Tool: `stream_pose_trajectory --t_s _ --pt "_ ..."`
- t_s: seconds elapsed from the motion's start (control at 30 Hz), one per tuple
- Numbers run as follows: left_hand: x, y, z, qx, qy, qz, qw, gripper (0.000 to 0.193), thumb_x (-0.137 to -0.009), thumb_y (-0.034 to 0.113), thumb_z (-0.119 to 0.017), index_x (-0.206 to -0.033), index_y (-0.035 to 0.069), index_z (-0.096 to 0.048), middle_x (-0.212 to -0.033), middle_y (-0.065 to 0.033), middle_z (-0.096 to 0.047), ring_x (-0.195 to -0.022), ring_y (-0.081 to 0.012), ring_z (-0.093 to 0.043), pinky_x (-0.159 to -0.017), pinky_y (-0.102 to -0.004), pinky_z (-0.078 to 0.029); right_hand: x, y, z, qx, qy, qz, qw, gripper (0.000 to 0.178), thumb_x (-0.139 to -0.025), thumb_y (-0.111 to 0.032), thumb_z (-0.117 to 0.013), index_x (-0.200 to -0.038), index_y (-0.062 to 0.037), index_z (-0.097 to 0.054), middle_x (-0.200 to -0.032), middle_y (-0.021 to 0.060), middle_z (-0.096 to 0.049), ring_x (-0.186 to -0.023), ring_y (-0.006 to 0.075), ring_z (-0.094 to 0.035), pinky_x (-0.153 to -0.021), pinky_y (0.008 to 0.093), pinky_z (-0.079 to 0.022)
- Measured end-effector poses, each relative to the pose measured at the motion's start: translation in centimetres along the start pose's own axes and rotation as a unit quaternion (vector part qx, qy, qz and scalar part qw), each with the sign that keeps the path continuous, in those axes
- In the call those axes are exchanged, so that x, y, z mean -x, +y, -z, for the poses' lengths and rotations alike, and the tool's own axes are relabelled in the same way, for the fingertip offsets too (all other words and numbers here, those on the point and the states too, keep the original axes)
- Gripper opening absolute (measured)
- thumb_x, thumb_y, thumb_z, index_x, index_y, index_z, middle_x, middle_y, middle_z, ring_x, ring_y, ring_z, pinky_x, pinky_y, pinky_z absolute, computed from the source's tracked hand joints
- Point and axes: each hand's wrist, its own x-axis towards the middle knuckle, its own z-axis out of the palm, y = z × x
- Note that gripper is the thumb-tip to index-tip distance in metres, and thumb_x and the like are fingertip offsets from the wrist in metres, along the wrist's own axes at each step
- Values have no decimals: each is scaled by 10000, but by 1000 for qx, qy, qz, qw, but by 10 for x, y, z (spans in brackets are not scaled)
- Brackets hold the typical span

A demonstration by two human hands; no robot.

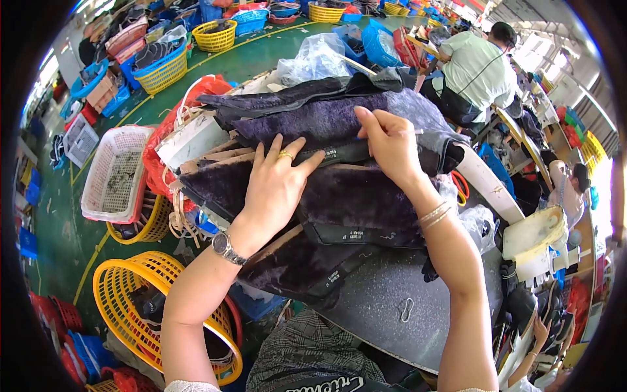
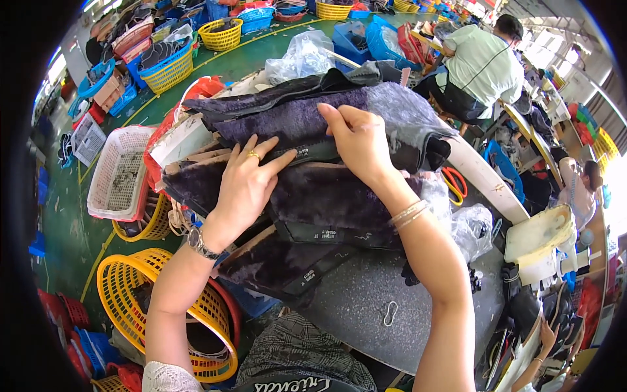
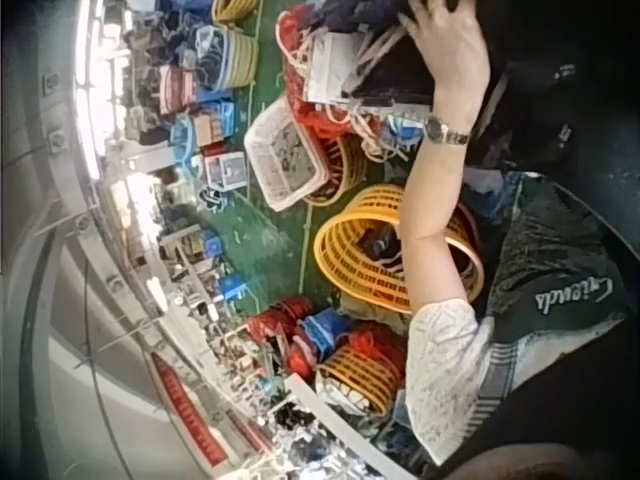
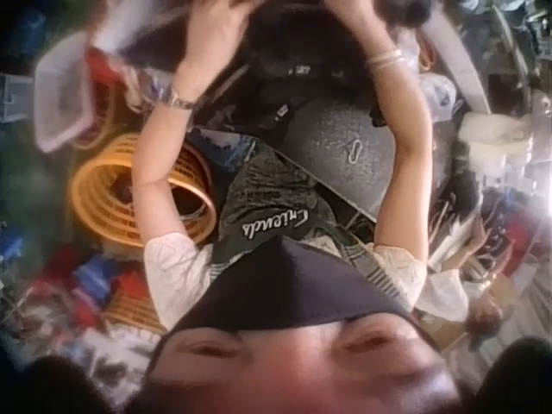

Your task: Assembling shoe components by manually attaching zippers and lining to leather uppers at a factory workbench.

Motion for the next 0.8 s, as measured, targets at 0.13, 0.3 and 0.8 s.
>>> stream_pose_trajectory --t_s 0.13,0.3,0.8 --pt "-2 -2 -7 0 0 6 1000 354 -840 101 -593 -1181 163 -666 -1248 -169 -577 -1192 -450 -512 -1026 -585 -372 4 8 0 -6 -46 -31 998 441 -930 -343 -637 -641 -13 -589 -496 -2 -499 -443 43 -439 -426 247 -336" --pt "-2 -1 -8 6 3 8 1000 346 -839 100 -595 -1171 158 -669 -1251 -165 -578 -1197 -443 -512 -1031 -576 -372 9 11 -1 57 -15 38 998 402 -909 -255 -666 -626 4 -543 -490 119 -486 -417 127 -398 -432 327 -370" --pt "70 -36 69 -51 -89 -66 993 465 -618 37 -742 -1063 147 -662 -1251 -99 -538 -1337 -379 -369 -1076 -621 -231 58 -59 -34 -196 -265 -21 944 378 -1007 -270 -508 -861 44 -661 -663 65 -626 -594 109 -581 -579 244 -483"
